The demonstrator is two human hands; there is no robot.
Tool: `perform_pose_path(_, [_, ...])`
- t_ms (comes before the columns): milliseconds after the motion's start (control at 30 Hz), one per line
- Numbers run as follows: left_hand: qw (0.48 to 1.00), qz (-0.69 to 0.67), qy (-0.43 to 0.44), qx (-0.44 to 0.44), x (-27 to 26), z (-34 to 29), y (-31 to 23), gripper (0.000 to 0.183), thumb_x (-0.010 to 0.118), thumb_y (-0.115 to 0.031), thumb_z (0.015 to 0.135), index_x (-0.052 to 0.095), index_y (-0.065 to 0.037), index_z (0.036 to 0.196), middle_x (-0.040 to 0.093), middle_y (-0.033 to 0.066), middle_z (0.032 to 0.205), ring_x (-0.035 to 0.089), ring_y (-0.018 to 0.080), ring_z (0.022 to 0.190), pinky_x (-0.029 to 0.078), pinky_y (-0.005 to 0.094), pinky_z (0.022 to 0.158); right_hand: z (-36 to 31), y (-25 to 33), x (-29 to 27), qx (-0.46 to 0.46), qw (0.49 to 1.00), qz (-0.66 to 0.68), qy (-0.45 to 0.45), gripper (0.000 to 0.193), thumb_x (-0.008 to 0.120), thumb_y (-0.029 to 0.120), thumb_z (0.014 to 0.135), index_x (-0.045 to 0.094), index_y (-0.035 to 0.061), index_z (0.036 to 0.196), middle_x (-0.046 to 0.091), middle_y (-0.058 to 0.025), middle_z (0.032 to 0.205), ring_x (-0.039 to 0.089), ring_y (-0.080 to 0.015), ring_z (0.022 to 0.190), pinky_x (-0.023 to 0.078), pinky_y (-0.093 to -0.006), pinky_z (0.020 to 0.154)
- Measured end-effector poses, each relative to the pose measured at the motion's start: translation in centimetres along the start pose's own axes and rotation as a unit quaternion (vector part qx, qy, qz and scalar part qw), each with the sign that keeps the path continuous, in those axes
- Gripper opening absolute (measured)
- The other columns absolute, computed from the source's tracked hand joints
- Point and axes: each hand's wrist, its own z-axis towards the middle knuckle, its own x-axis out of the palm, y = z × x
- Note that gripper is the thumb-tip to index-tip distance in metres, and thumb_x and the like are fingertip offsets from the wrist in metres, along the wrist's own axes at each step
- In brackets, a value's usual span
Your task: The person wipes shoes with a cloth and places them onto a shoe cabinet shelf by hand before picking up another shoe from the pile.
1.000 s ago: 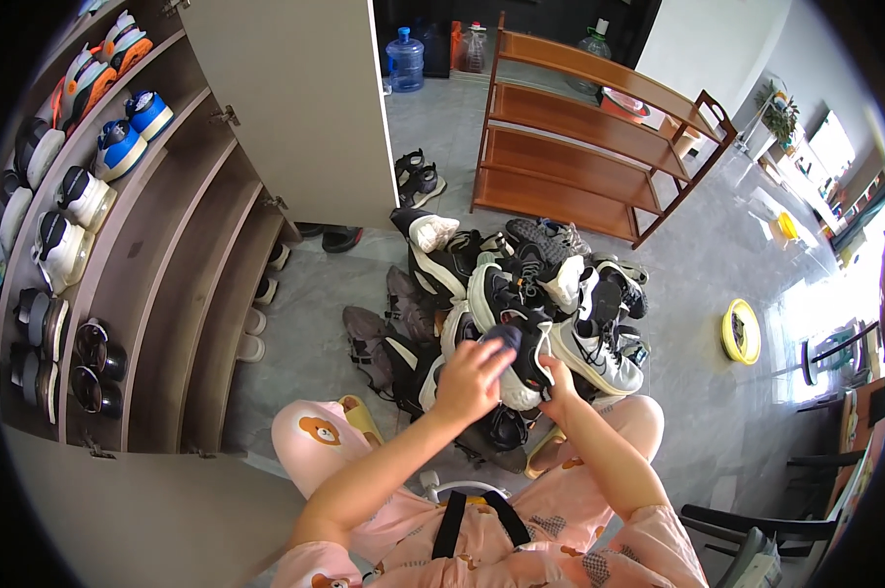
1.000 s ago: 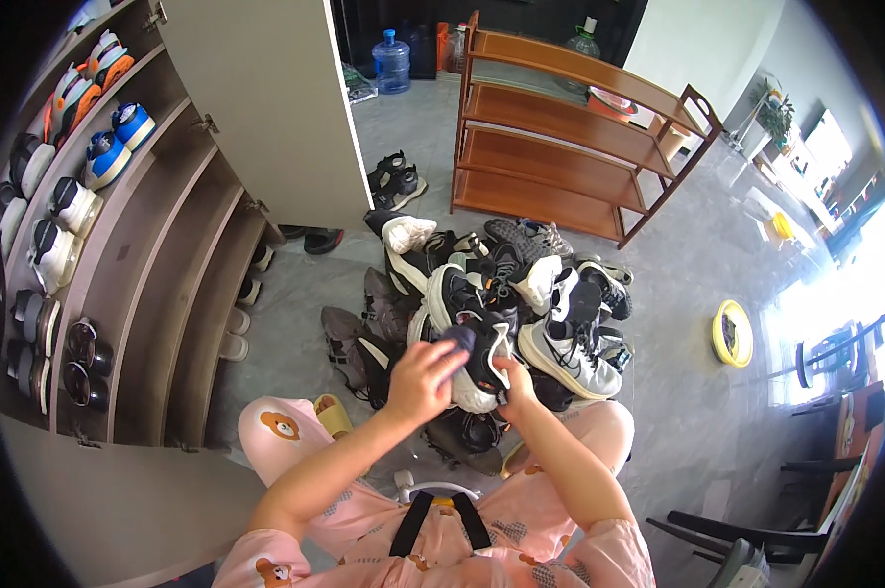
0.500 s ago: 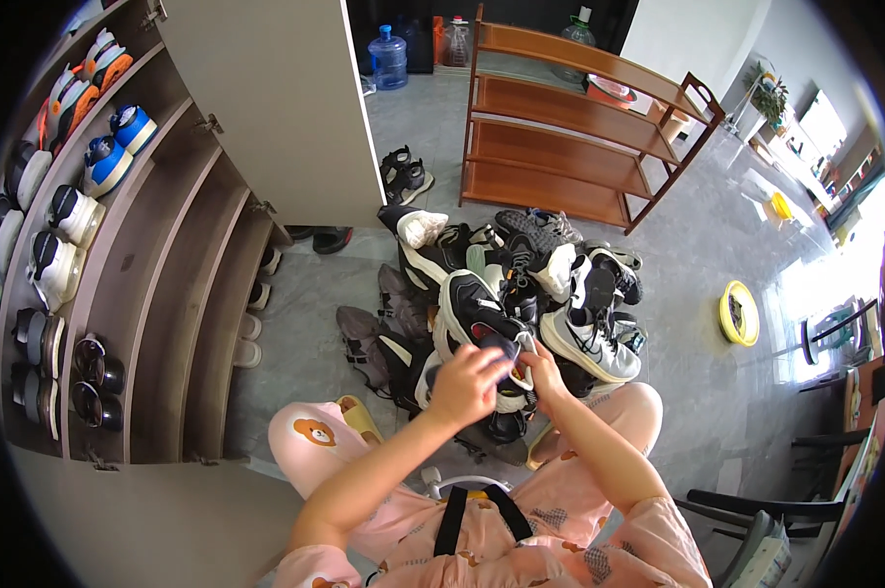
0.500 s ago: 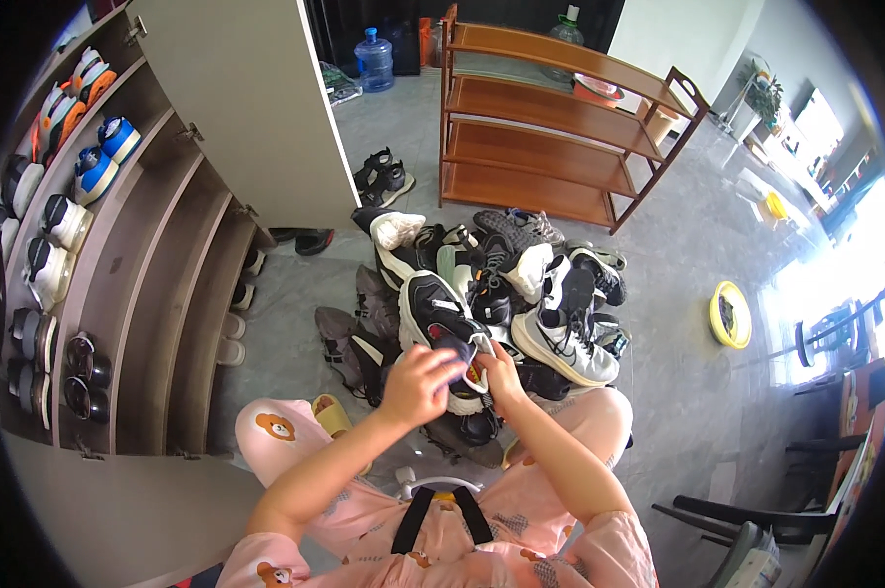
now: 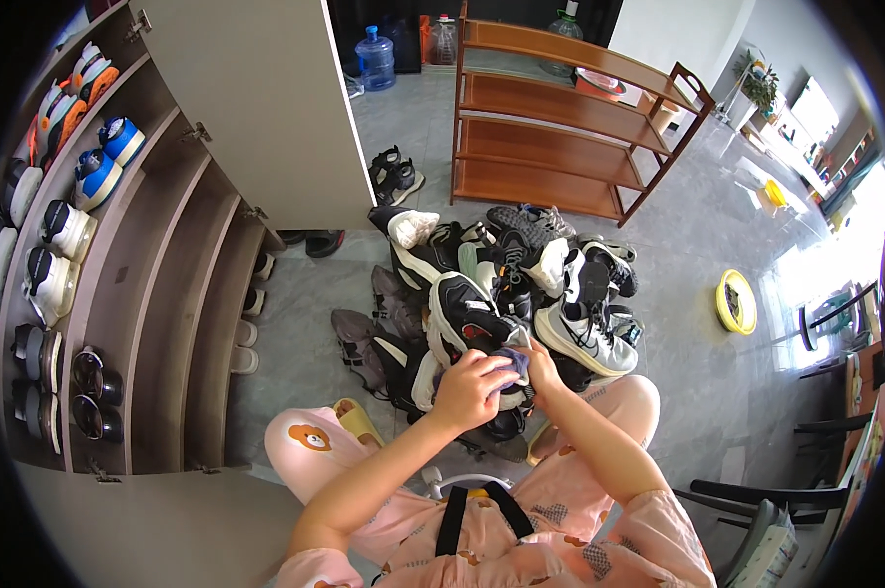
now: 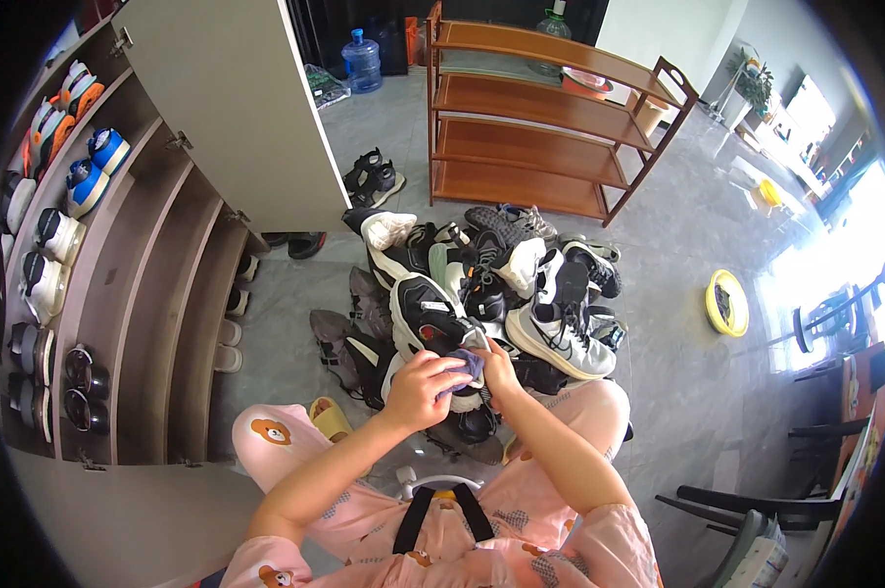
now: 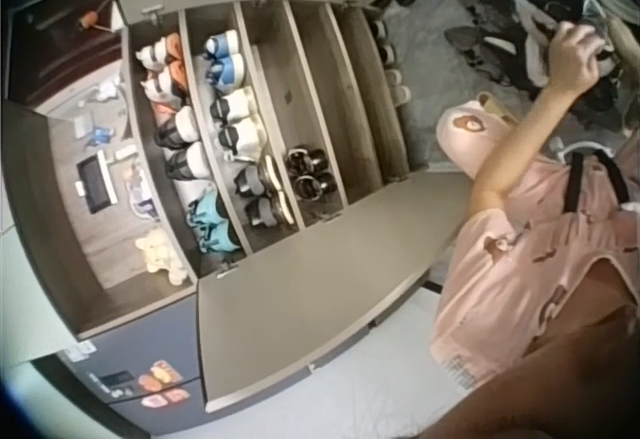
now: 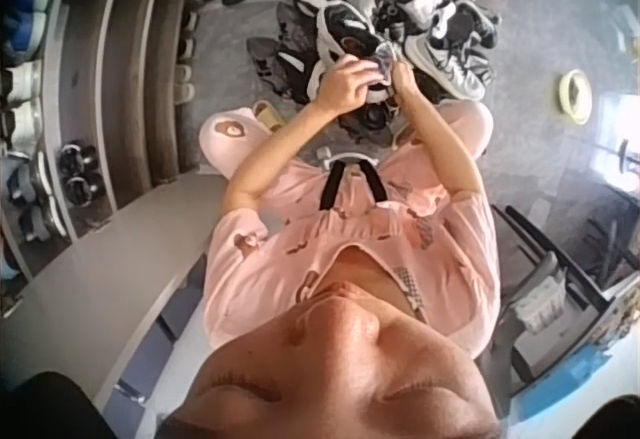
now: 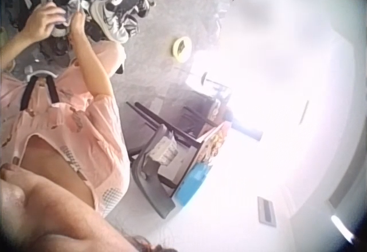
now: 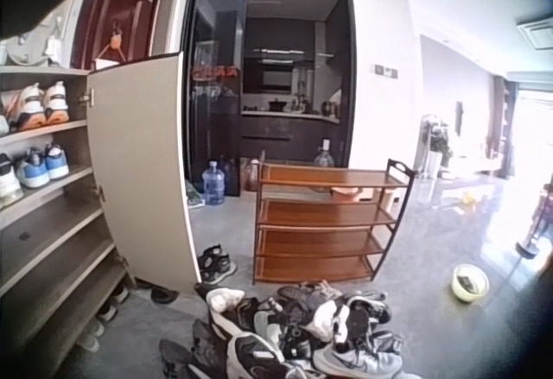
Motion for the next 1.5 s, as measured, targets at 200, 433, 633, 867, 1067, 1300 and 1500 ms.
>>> perform_pose_path(200, [0.989, 0.055, -0.134, -0.031, -3.8, 2.1, 3.0, 0.034, 0.06, 0.004, 0.063, 0.072, -0.01, 0.092, 0.068, 0.0077, 0.103, 0.061, 0.0297, 0.087, 0.052, 0.0384, 0.079, -0.8, 1.9, 0.5, 0.143, 0.972, 0.188, 0.0, 0.037, 0.058, 0.014, 0.087, 0.051, 0.012, 0.124, 0.062, -0.0128, 0.109, 0.064, -0.0282, 0.096, 0.053, -0.0466, 0.085])
perform_pose_path(433, [0.996, 0.001, -0.091, -0.007, -2.2, 0.5, -0.2, 0.034, 0.061, 0.001, 0.064, 0.072, -0.012, 0.093, 0.067, 0.005, 0.104, 0.06, 0.0283, 0.084, 0.051, 0.0383, 0.076, -1.7, 3.3, 1.3, 0.149, 0.965, 0.209, -0.062, 0.03, 0.054, 0.025, 0.086, 0.061, 0.0031, 0.106, 0.068, -0.0151, 0.096, 0.066, -0.031, 0.084, 0.054, -0.0461, 0.082])
perform_pose_path(633, [0.995, 0.031, -0.077, 0.051, -2.8, 0.9, -0.3, 0.033, 0.061, -0.002, 0.066, 0.07, -0.013, 0.096, 0.064, 0.0034, 0.105, 0.059, 0.0263, 0.085, 0.053, 0.0357, 0.074, -2.8, 4.7, 2.0, 0.163, 0.962, 0.193, -0.1, 0.034, 0.056, 0.029, 0.086, 0.062, 0.0056, 0.111, 0.068, -0.013, 0.103, 0.065, -0.0287, 0.095, 0.051, -0.0452, 0.088])
perform_pose_path(867, [0.989, 0.059, -0.136, -0.028, -3.1, 0.8, 2.1, 0.035, 0.06, 0.003, 0.063, 0.07, -0.011, 0.093, 0.066, 0.007, 0.102, 0.06, 0.0312, 0.086, 0.052, 0.0406, 0.077, -2.7, 3.2, 2.4, 0.178, 0.959, 0.217, -0.035, 0.04, 0.055, 0.026, 0.085, 0.058, 0.0022, 0.117, 0.067, -0.0155, 0.11, 0.065, -0.0295, 0.098, 0.051, -0.0455, 0.093])
perform_pose_path(1067, [0.988, -0.037, -0.134, -0.061, -4.3, 0.8, 1.7, 0.034, 0.06, 0.004, 0.063, 0.071, -0.008, 0.093, 0.068, 0.0089, 0.1, 0.061, 0.0313, 0.086, 0.051, 0.0396, 0.078, -1.7, 2.1, 0.2, 0.185, 0.959, 0.214, -0.009, 0.034, 0.054, 0.024, 0.085, 0.062, 0.0033, 0.111, 0.068, -0.0132, 0.105, 0.066, -0.0271, 0.095, 0.053, -0.0436, 0.09])
perform_pose_path(1300, [0.99, 0.035, -0.133, -0.028, -3.2, 0.0, 1.4, 0.037, 0.06, 0.004, 0.063, 0.07, -0.011, 0.096, 0.065, 0.0072, 0.103, 0.059, 0.0316, 0.089, 0.051, 0.0411, 0.079, -2.1, 2.3, 0.9, 0.174, 0.959, 0.223, -0.004, 0.032, 0.052, 0.022, 0.086, 0.063, 0.0031, 0.109, 0.069, -0.0133, 0.103, 0.067, -0.0264, 0.093, 0.054, -0.0424, 0.086])
perform_pose_path(1500, [0.996, 0.013, -0.067, 0.058, -3.0, -0.9, -0.6, 0.033, 0.062, -0.001, 0.065, 0.07, -0.012, 0.096, 0.064, 0.0041, 0.104, 0.058, 0.0277, 0.085, 0.052, 0.0359, 0.075, -2.3, 2.7, 0.3, 0.129, 0.974, 0.184, -0.03, 0.03, 0.053, 0.024, 0.08, 0.068, 0.0043, 0.098, 0.07, -0.0123, 0.096, 0.067, -0.0266, 0.086, 0.054, -0.0419, 0.082])
